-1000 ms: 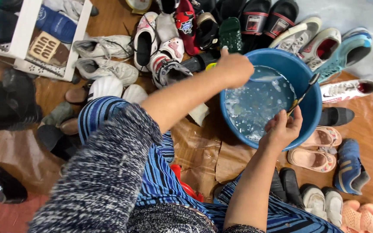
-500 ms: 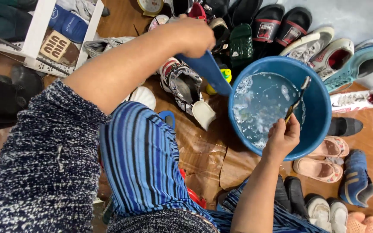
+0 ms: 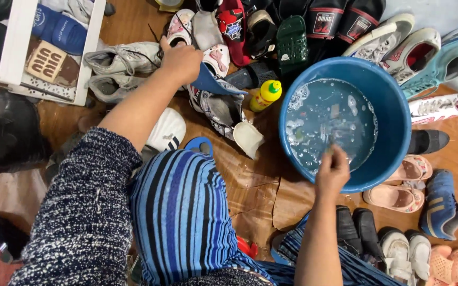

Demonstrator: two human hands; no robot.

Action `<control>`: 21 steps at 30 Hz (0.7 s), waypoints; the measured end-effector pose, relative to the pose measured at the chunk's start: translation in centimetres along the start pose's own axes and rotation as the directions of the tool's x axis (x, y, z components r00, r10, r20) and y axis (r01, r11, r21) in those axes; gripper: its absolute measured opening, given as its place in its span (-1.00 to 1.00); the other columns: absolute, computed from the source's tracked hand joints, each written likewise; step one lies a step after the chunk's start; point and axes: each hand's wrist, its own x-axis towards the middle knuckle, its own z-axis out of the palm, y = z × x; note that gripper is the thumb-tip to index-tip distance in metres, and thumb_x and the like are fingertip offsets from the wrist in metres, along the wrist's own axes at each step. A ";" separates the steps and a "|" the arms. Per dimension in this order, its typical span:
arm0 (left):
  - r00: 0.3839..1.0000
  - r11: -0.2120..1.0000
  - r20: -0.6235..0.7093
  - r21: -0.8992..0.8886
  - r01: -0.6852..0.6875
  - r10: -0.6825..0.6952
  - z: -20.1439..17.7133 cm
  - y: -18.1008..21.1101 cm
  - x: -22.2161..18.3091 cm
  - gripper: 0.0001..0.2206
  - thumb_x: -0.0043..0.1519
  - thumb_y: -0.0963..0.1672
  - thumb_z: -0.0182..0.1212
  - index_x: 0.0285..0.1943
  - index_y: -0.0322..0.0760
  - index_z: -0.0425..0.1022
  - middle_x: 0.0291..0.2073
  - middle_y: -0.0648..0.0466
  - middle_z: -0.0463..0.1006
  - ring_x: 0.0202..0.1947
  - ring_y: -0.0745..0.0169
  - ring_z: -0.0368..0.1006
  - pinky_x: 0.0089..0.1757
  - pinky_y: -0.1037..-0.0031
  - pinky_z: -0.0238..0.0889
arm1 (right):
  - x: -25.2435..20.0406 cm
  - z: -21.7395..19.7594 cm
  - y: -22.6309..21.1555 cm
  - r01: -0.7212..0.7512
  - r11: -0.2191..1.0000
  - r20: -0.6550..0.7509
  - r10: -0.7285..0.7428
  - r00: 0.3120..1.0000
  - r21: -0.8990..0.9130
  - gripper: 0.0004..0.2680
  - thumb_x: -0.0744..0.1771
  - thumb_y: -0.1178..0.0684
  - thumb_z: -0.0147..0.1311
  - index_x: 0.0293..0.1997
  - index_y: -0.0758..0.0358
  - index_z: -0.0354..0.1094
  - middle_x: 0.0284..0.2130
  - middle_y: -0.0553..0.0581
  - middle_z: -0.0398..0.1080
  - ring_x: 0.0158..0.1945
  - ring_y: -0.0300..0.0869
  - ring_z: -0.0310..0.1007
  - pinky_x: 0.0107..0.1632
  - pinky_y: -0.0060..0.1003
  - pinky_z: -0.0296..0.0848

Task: Cleaning a shoe insole using a brush and soapy water in a basin while sitting on the floor.

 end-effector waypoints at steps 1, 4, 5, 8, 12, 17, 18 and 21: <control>1.000 1.000 -0.003 -0.001 -0.001 0.001 0.5 -0.3 0.1 -0.67 0.14 -0.32 -0.01 0.01 -0.25 0.55 -0.10 -0.05 0.53 0.14 -0.26 0.33 0.22 -0.60 -0.39 | -1.4 1.0 0.5 0.003 1.000 -0.002 -0.003 1.000 -0.001 -0.81 0.43 0.15 0.07 0.16 0.31 0.44 -0.06 0.23 0.52 -0.01 -0.08 0.51 0.05 -0.19 0.50; 0.984 0.995 -0.173 -0.100 0.012 -0.029 2.0 -0.8 -0.2 -0.71 0.15 -0.30 -0.02 -0.05 -0.24 0.52 -0.01 -0.10 0.48 0.20 -0.19 0.27 0.24 -0.56 -0.44 | -6.9 3.5 1.3 -0.021 0.997 0.203 0.036 0.979 -0.074 -0.80 0.40 0.09 0.01 0.11 0.26 0.44 -0.15 0.20 0.48 -0.08 -0.04 0.45 -0.01 -0.14 0.42; 0.993 0.994 -0.115 -0.108 0.013 -0.026 2.1 -0.8 -0.5 -0.65 0.16 -0.29 -0.09 0.07 -0.22 0.48 0.06 -0.10 0.46 0.22 -0.20 0.24 0.25 -0.51 -0.36 | -8.9 4.2 0.9 0.048 0.993 0.321 -0.010 0.947 -0.109 -0.82 0.37 0.14 -0.02 0.08 0.23 0.37 -0.08 0.23 0.45 -0.01 0.04 0.45 0.02 -0.09 0.42; 0.990 0.983 -0.142 -0.181 -0.041 0.015 3.4 -1.2 -0.3 -0.64 0.22 -0.25 -0.09 0.17 -0.26 0.48 0.10 -0.18 0.47 0.25 -0.22 0.22 0.24 -0.45 -0.40 | -12.7 5.8 2.2 -0.013 0.931 0.497 0.207 0.843 -0.366 -0.82 0.35 0.09 -0.04 0.07 0.07 0.23 0.04 0.21 0.35 0.02 0.16 0.50 0.08 0.04 0.49; 0.985 0.947 -0.163 -0.305 -0.100 0.052 -0.7 0.6 -3.2 -0.65 0.29 -0.25 -0.13 0.17 -0.38 0.53 0.09 -0.33 0.49 0.25 -0.26 0.25 0.27 -0.30 -0.32 | -15.2 7.4 9.2 -0.201 0.680 0.459 0.653 0.603 -0.705 -0.80 0.36 -0.05 -0.08 0.11 -0.19 0.20 0.27 0.12 0.20 0.10 0.18 0.54 0.20 0.11 0.49; 0.988 0.959 0.088 -0.264 -0.100 0.127 1.1 0.3 2.5 -0.59 0.24 -0.17 -0.16 0.14 -0.12 0.60 0.04 -0.08 0.59 0.17 -0.15 0.33 0.24 -0.18 -0.22 | -16.6 7.7 13.9 -0.171 0.665 0.443 0.644 0.623 -0.727 -0.78 0.31 0.02 0.04 0.07 -0.02 0.25 0.18 0.24 0.29 0.09 0.24 0.54 0.15 0.15 0.51; 0.974 0.960 0.171 -0.262 -0.099 0.147 0.1 0.8 2.3 -0.56 0.22 -0.14 -0.18 0.15 -0.06 0.62 0.08 -0.07 0.60 0.17 -0.18 0.35 0.24 -0.15 -0.17 | -16.9 7.7 14.6 -0.203 0.693 0.452 0.635 0.627 -0.692 -0.76 0.30 0.07 0.06 0.08 0.02 0.27 0.15 0.29 0.32 0.10 0.29 0.53 0.15 0.18 0.51; 0.954 0.976 0.254 -0.185 -0.116 0.162 -0.2 2.2 3.1 -0.57 0.15 -0.18 -0.11 0.09 -0.19 0.66 -0.02 -0.15 0.64 0.06 -0.27 0.42 0.16 -0.17 -0.05 | -15.7 7.5 11.3 -0.188 0.642 0.462 0.697 0.549 -0.744 -0.73 0.32 0.01 0.03 0.16 -0.03 0.23 0.27 0.27 0.26 0.20 0.23 0.48 0.24 0.14 0.44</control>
